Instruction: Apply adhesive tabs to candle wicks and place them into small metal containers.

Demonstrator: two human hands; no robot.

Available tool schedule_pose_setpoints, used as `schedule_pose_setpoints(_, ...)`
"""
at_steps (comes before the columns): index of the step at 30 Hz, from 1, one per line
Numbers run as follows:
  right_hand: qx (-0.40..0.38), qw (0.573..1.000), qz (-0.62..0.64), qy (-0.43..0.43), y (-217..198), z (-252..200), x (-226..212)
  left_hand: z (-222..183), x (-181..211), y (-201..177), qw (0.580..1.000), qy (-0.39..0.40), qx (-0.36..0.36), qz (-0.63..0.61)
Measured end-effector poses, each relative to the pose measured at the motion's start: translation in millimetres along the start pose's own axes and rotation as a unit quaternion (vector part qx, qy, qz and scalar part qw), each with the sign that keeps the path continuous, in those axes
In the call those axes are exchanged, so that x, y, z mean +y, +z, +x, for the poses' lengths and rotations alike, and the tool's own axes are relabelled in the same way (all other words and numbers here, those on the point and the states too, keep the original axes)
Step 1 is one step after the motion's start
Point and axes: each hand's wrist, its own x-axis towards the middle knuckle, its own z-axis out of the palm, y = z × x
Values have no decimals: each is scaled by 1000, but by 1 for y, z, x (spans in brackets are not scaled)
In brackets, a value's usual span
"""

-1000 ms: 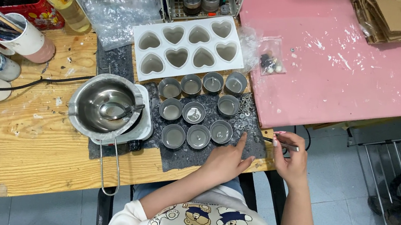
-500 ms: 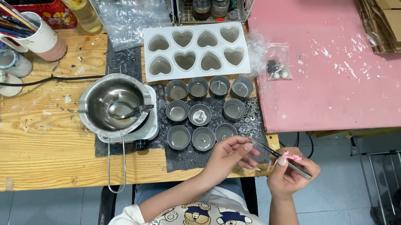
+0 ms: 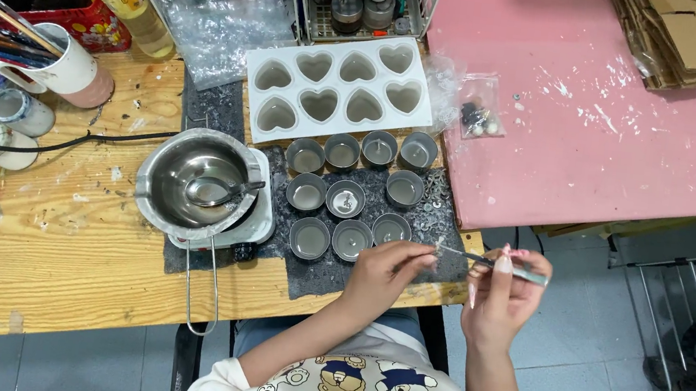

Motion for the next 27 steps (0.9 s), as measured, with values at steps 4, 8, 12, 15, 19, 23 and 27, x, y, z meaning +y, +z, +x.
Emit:
schedule_pose_setpoints(4,-33,985,-100,-135,12,-9,1,-10,-43,21,897,-164,-42,-408)
schedule_pose_setpoints(8,-92,916,-243,-305,2,-15,11,-12,-60,28,844,-230,-48,-483)
schedule_pose_setpoints(12,-106,889,-272,-353,0,-15,19,-12,-59,30,793,-298,-33,-531)
schedule_pose_setpoints(15,-100,891,-273,-350,3,-16,19,-12,-54,29,810,-277,-19,-517)
schedule_pose_setpoints(19,-93,898,-269,-337,12,-19,18,-10,-52,23,853,-220,-18,-472)
schedule_pose_setpoints(23,-82,937,-200,-274,19,-22,17,-8,-52,17,884,-160,-16,-439)
schedule_pose_setpoints(27,-80,962,-131,-227,24,-23,19,-10,-50,8,907,-136,-18,-397)
